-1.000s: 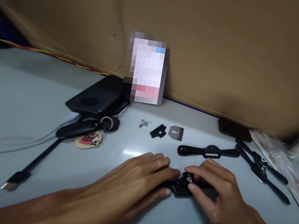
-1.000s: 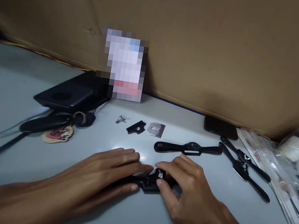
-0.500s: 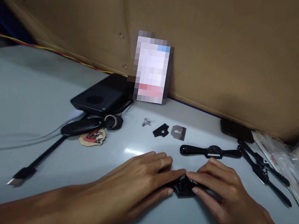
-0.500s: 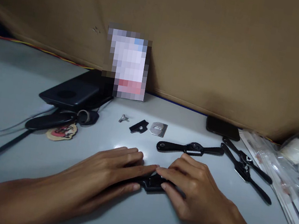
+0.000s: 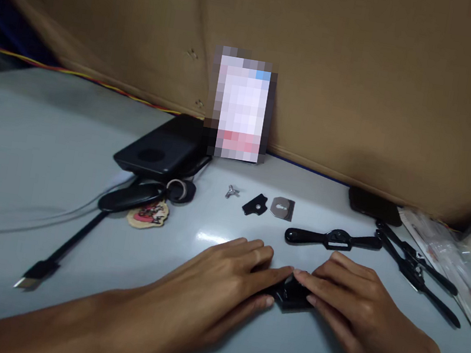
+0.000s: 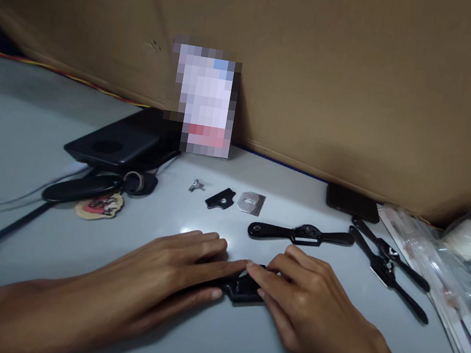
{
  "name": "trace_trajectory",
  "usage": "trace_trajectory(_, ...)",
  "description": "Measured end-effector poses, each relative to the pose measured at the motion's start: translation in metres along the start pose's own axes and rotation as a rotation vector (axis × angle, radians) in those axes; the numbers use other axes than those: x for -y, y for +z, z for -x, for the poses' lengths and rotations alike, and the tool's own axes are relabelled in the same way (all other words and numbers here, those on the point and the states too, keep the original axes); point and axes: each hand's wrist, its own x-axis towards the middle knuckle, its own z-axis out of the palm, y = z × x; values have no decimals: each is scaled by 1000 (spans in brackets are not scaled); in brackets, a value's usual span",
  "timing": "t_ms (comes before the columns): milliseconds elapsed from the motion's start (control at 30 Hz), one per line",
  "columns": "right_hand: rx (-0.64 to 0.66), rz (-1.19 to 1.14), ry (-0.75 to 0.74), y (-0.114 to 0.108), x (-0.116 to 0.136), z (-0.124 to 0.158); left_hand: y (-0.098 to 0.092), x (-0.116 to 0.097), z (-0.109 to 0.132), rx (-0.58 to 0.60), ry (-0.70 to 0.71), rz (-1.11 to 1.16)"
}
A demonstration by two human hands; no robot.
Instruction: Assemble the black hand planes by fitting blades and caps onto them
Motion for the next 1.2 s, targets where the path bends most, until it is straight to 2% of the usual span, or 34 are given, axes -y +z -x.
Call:
trace_trajectory(167,-45,-52,44,3,4,-3,0,0,0,-14,2,-2)
trace_trajectory(367,-247,4,105,18,14,-7,0,0,0,-16,-4,-19)
trace_trajectory(533,-432,-16,158,17,18,-9,0,0,0,-16,-3,-9)
trace_trajectory(700,-393,-379,298,13,23,-10,1,1,0,-16,12,-13)
trace_trajectory(767,-438,-329,308,13,22,-10,0,1,0,-8,6,-14)
trace_trajectory(833,-461,-236,253,14,19,-9,0,1,0,-3,-1,-15)
trace_trajectory(933,-394,-134,144,15,15,-7,0,0,0,-20,1,-19)
trace_trajectory(1067,-368,35,195,12,14,-6,0,0,0,-18,2,-8)
trace_trajectory(1200,-283,44,168,9,15,-7,-1,0,0,-16,2,11)
